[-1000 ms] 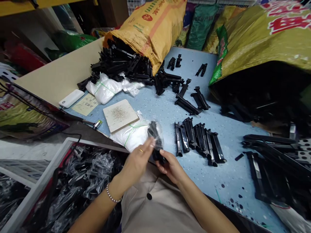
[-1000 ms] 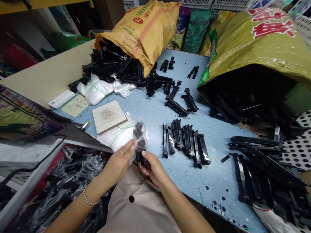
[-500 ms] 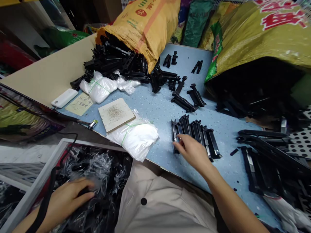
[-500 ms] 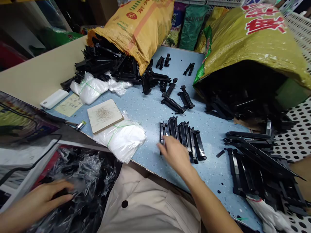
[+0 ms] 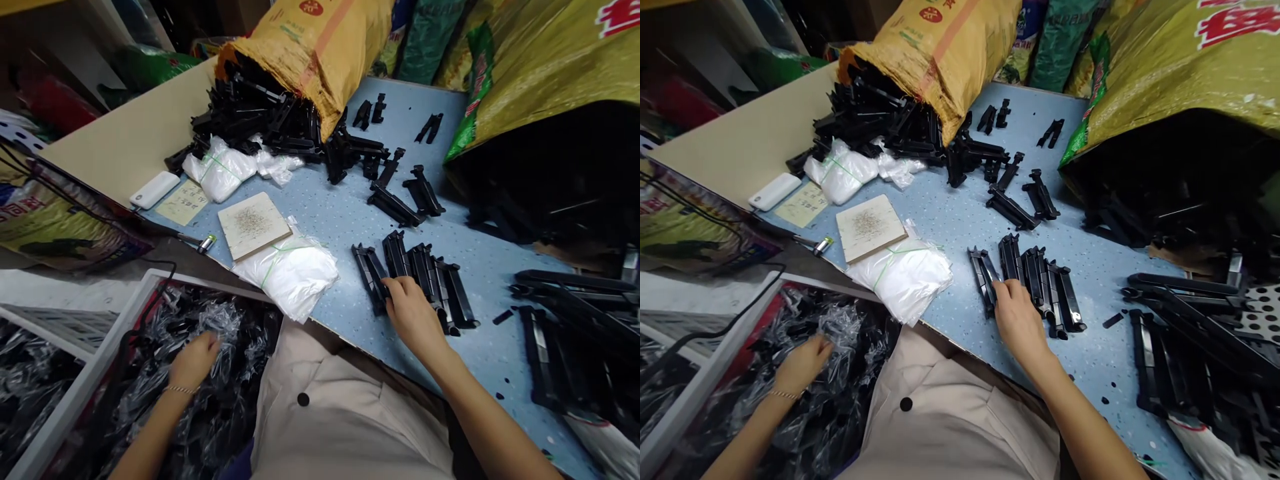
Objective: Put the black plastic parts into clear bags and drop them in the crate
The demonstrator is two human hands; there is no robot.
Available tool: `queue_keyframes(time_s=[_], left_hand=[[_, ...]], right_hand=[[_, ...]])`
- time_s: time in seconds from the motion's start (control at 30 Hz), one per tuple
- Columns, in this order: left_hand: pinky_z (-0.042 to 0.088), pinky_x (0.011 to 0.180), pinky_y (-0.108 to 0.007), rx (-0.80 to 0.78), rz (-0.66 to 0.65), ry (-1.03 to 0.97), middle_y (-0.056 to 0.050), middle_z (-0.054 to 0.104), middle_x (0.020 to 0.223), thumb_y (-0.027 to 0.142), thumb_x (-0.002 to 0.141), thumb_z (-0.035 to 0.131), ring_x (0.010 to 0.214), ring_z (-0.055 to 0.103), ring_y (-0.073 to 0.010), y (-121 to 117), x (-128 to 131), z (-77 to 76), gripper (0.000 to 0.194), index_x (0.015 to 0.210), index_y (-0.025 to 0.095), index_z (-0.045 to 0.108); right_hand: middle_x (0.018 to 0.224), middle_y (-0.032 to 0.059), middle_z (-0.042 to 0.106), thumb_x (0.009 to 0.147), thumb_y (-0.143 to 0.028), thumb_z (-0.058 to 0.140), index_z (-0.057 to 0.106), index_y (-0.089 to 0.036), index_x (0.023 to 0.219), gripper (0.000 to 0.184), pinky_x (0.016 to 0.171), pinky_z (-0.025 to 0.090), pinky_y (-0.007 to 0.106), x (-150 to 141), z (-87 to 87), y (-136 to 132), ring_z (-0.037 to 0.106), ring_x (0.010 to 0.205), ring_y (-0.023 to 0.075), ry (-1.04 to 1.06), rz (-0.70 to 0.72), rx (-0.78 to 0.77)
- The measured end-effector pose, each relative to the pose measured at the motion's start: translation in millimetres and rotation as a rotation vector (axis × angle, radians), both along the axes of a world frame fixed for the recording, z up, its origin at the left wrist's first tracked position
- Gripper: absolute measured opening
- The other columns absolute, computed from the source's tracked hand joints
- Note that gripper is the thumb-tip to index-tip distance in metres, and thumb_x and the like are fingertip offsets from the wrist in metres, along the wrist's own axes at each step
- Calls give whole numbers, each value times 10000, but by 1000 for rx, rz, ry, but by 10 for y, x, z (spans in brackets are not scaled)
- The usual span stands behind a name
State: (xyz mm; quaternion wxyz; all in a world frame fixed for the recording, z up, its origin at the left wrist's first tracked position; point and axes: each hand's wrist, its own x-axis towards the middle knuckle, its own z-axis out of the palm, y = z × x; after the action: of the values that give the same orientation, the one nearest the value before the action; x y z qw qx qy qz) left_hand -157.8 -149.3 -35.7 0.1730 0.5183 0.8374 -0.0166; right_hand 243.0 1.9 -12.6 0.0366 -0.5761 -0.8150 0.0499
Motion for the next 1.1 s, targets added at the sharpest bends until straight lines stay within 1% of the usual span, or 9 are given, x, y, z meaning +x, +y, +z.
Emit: queue_keyframes(time_s=[0.13, 0.2, 0.33, 0.5, 0.6, 0.77, 0.9, 1.0, 1.1], left_hand=[[437, 772, -241, 410, -440, -60, -68, 625, 821, 439, 867, 446, 818, 553, -127, 784, 919, 202, 345, 753, 151, 597], [453, 805, -291, 471, -534, -55, -106, 625, 951, 460, 848, 482, 898, 544, -165, 1051, 1221, 250, 348, 888, 148, 629], [447, 785, -256, 361, -410, -342, -85, 625, 877, 351, 887, 421, 828, 547, -113, 1372, 1249, 226, 321, 829, 139, 655], [355, 605, -176, 230, -17, -881, 22, 558, 639, 397, 644, 714, 600, 442, -31, 1547, 1015, 215, 309, 651, 122, 573], [266, 533, -164, 113, 84, -1030, 48, 471, 538, 462, 621, 714, 526, 337, -9, 1562, 1002, 257, 366, 659, 122, 583], [290, 547, -165, 113, 101, -1036, 34, 513, 560, 414, 576, 745, 549, 386, -18, 1556, 1025, 294, 337, 658, 124, 591], [324, 563, -164, 140, 58, -1022, 19, 559, 626, 400, 623, 701, 579, 428, -23, 1537, 1046, 279, 302, 666, 121, 595], [372, 595, -158, 184, 8, -955, 4, 593, 679, 330, 680, 635, 632, 485, -36, 1503, 1071, 246, 211, 726, 125, 612], [401, 619, -150, 239, 49, -927, 26, 574, 688, 233, 639, 653, 642, 514, -32, 1473, 1096, 212, 209, 801, 135, 564]], right_hand=[[1105, 153, 556, 921, -253, 456, 492, -94, 1244, 361, 774, 428, 301, -88, -81, 32, 542, 996, 235, 23, -81, 2], [1065, 156, 576, 932, -300, 464, 532, -97, 1192, 337, 765, 426, 306, -101, -92, 60, 559, 961, 238, 5, -105, -44], [1069, 142, 597, 933, -354, 451, 600, -120, 1118, 334, 794, 432, 312, -15, -126, 86, 579, 950, 227, 222, -130, -157], [994, 84, 621, 804, -493, 594, 633, -145, 1076, 444, 766, 449, 278, -75, -225, 25, 566, 861, 171, 945, -315, -414], [849, 45, 602, 727, -492, 698, 651, -143, 997, 445, 658, 427, 220, -259, -199, -12, 517, 734, 117, 1311, -370, -611], [793, 24, 578, 700, -430, 766, 649, -132, 892, 373, 603, 434, 198, -549, -62, -26, 501, 661, 82, 1579, -417, -893], [835, 44, 608, 667, -393, 807, 623, -135, 831, 357, 763, 526, 326, -763, 3, -5, 574, 762, 134, 1856, -430, -1088], [857, 45, 622, 671, -345, 809, 621, -141, 825, 318, 852, 528, 388, -894, 32, 16, 590, 807, 144, 1992, -434, -1142], [841, 38, 627, 649, -319, 825, 622, -140, 808, 313, 842, 536, 389, -956, 38, 32, 594, 792, 140, 2024, -477, -1140]])
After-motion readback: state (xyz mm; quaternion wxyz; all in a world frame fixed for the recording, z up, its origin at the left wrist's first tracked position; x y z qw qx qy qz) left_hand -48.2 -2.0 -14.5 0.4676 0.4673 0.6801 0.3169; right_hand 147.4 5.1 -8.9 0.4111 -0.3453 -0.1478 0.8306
